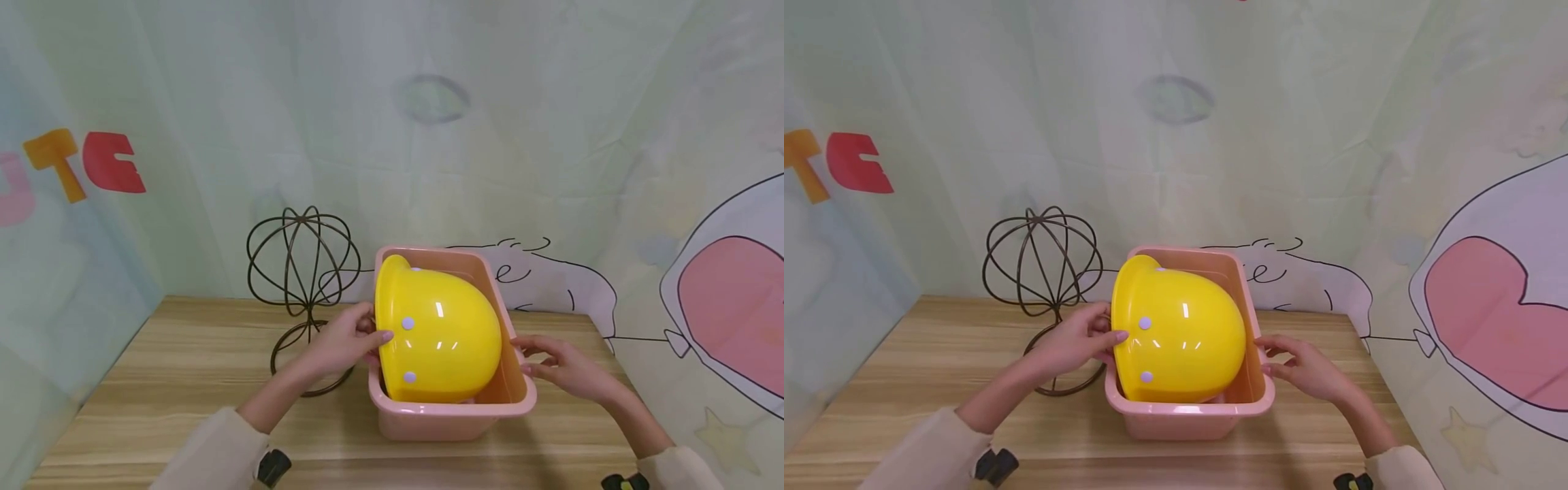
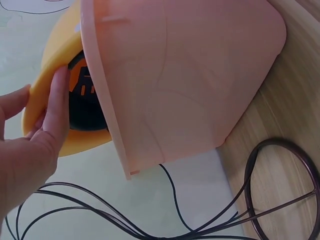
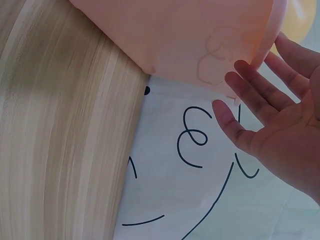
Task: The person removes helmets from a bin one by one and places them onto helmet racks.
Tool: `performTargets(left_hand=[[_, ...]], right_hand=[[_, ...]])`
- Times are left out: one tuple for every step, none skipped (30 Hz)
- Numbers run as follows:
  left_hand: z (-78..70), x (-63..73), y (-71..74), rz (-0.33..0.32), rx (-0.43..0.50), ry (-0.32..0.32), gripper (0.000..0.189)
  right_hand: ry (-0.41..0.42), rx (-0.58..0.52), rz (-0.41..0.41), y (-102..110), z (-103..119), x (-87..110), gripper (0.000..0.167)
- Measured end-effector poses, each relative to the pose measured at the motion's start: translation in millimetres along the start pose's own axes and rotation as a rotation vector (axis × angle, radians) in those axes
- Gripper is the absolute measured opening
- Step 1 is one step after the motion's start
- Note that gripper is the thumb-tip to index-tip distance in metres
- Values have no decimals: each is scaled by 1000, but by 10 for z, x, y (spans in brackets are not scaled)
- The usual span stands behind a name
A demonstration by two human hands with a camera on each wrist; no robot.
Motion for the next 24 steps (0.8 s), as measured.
performTargets(left_hand=[[-8,-5,-3,7,-1,-3,29],[-16,-9,-5,13,-1,-4,29],[-24,-13,-8,20,1,-7,29],[-31,-16,-8,24,4,-7,30],[-39,-18,-8,26,7,-7,29],[-44,-20,-8,27,9,-6,29],[-45,-20,-9,26,9,-4,29],[-46,-19,-8,24,9,-1,29],[-47,-17,-8,22,10,2,28],[-49,-14,-9,21,13,4,28],[-47,-12,-10,19,17,7,28],[-46,-10,-11,17,21,9,28],[-45,-7,-12,14,27,11,28],[-43,-5,-12,10,32,15,28],[-42,-3,-13,6,37,17,28],[-41,-2,-13,2,43,18,29],[-40,0,-12,-3,46,20,29],[-41,2,-12,-8,49,20,29],[-40,4,-12,-11,53,20,30],[-40,6,-13,-14,54,19,31],[-40,8,-14,-16,58,18,32],[-41,12,-14,-18,61,16,32],[-42,16,-16,-19,65,15,33],[-43,20,-17,-19,68,13,33]], right_hand=[[-1,0,-1,2,0,-1,42],[-4,0,-1,2,0,-3,42],[-6,0,-3,3,1,-5,42],[-5,2,-2,4,3,-6,43],[-8,1,-4,6,5,-7,42],[-11,2,-4,9,5,-9,43],[-16,1,-5,11,6,-10,42],[-15,1,-5,13,11,-11,42],[-19,-2,-6,15,12,-10,42],[-19,-4,-4,16,16,-9,42],[-22,-8,-4,17,19,-9,42],[-20,-10,-2,19,25,-8,43],[-18,-12,-1,20,31,-7,43],[-15,-16,1,21,36,-6,43],[-17,-20,2,22,36,-5,43],[-13,-23,4,22,40,-5,43],[-13,-26,3,23,41,-5,43],[-15,-26,3,22,40,-4,44],[-17,-29,3,22,39,-4,44],[-17,-32,3,20,39,-4,44],[-17,-31,3,17,39,-5,44],[-16,-30,2,15,39,-4,44],[-15,-29,1,14,41,-3,44],[-14,-27,0,14,42,-2,43]])
Point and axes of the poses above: each hand's wrist, its own x-axis away from the middle knuckle, its own y-axis out of the back of the hand, z = x × y, the point moved 9 cm from there along -x, towards the middle knuckle, and after that the axes turned 8 degrees about y, right-handed, at the moved point
